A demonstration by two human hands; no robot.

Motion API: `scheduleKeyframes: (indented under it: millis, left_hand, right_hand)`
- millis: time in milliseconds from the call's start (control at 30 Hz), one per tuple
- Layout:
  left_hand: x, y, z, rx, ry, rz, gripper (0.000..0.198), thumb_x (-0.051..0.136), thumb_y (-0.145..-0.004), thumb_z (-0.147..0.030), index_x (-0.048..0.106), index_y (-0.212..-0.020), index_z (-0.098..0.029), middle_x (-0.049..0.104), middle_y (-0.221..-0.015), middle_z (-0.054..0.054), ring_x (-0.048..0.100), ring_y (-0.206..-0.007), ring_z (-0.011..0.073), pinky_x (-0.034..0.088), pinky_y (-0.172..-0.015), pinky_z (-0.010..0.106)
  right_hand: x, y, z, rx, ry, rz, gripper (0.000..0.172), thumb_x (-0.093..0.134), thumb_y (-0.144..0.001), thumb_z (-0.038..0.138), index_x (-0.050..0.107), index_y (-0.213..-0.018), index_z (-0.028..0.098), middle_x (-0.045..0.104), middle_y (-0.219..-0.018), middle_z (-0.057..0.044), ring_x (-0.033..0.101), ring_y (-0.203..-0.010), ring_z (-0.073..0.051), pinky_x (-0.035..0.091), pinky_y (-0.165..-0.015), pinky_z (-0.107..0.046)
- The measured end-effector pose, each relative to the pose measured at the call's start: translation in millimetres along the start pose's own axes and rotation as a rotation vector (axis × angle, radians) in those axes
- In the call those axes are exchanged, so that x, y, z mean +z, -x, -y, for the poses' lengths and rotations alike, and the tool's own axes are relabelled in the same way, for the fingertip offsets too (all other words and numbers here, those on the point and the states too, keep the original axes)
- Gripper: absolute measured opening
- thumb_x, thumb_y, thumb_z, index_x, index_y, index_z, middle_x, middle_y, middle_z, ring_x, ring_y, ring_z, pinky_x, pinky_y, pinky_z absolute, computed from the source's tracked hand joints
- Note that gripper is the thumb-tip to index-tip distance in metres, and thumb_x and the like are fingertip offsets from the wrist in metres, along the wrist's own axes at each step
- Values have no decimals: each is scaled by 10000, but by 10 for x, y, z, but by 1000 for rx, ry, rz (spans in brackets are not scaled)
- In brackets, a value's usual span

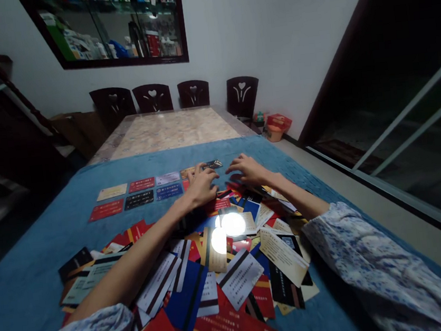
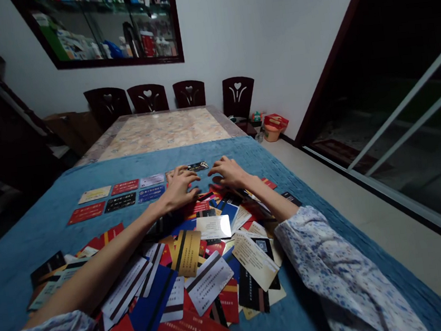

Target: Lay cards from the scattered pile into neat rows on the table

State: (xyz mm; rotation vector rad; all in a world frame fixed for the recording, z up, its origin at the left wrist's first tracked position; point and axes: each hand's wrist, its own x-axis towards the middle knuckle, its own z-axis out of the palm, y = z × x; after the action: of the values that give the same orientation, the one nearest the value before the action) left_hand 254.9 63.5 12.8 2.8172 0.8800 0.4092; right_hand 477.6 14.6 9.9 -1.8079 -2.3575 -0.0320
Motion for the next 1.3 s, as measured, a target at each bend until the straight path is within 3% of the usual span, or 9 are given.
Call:
scheduleKeyframes:
  millis: [433, 667, 1000, 1300]
  left_hand:
    - [-28, 395, -371, 78, 22, 57, 331, 560, -869, -208, 727, -1153, -246, 636, -1294, 110, 339, -1359, 407, 314, -1032, 660]
    - [0, 510, -414, 92, 37, 27, 321, 556, -885, -214, 717, -1162, -225, 639, -1298, 121, 341, -1356, 397, 286, -1057, 666]
    - [35, 558, -486, 144, 68, 59, 333, 567, -842, -169, 727, -1125, -239, 665, -1281, 100, 336, -1366, 388, 302, -1036, 634]
    - [132, 587, -509, 219, 108, 77, 280, 560, -871, -196, 728, -1093, -223, 697, -1195, 107, 381, -1332, 369, 315, -1014, 593]
  right_hand:
    - [125, 655, 167, -62, -79, -130, 308, 512, -984, 334, 741, -1173, 253, 679, -1152, -121, 491, -1056, -269, 400, -883, -409]
    - [157, 901, 317, -48, -141, -203, 311, 537, -978, 334, 719, -1225, 280, 676, -1168, -120, 490, -1077, -272, 422, -886, -428]
    - [170, 1091, 354, -94, -182, -242, 260, 593, -942, 277, 737, -1157, 261, 683, -1187, -103, 492, -1075, -261, 404, -958, -475]
    - [130, 1128, 453, -180, -172, -236, 325, 619, -888, 175, 717, -1183, 271, 677, -1248, -72, 473, -1118, -272, 404, -999, -515]
